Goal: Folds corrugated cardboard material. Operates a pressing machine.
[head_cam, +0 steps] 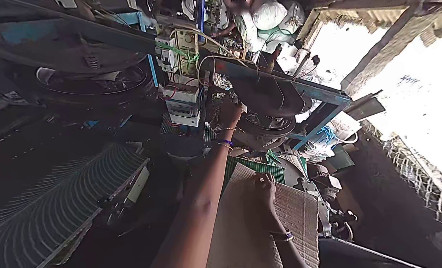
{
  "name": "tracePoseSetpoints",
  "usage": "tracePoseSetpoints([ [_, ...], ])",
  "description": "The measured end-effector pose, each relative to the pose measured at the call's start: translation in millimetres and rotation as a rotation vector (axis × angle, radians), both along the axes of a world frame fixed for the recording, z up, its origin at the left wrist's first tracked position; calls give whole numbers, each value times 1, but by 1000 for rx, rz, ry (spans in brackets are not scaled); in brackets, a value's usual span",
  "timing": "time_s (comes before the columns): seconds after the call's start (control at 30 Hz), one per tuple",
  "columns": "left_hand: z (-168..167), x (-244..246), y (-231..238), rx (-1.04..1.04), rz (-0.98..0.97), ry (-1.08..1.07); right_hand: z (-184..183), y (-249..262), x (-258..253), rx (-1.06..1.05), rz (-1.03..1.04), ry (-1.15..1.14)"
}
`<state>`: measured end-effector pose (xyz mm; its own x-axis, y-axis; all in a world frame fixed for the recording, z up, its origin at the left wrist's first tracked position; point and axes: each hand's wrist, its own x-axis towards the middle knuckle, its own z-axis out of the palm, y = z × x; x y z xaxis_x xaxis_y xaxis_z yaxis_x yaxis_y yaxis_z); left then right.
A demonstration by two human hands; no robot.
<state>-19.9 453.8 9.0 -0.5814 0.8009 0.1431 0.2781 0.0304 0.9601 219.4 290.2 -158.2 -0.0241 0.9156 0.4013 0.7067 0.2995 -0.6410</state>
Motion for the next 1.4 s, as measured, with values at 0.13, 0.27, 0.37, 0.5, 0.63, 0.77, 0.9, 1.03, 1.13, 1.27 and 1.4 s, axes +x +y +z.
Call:
tracePoseSetpoints([
  [0.13, -8, 20, -60, 108, -148, -115, -6, 4, 2, 45, 8, 38],
  [0.27, 0, 43, -89, 160, -128, -231, -6, 3, 4, 49, 33, 52],
  [0.37, 8, 70, -119, 75, -152, -295, -8, 5, 5, 62, 43, 67],
  [0.5, 5, 82, -137, 62, -143, -409, -10, 5, 6, 64, 35, 74],
  [0.63, -6, 78, -97, 174, -83, -437, -11, 6, 6, 64, 17, 77],
  [0.77, 10, 88, -136, 65, -185, -299, -8, 5, 4, 42, 46, 82],
  [0.9, 9, 90, -141, 26, -154, -269, -10, 6, 9, 42, 45, 102],
  [1.03, 12, 118, -136, 68, -232, -364, -10, 6, 5, 60, 73, 153],
  [1.13, 5, 130, -131, 121, -206, -523, -11, 5, 11, 83, 72, 192],
  [1.27, 0, 153, -121, 180, -249, -582, -9, 5, 7, 59, 55, 193],
  [1.4, -3, 165, -125, 213, -288, -626, -7, 4, 11, 55, 79, 233],
])
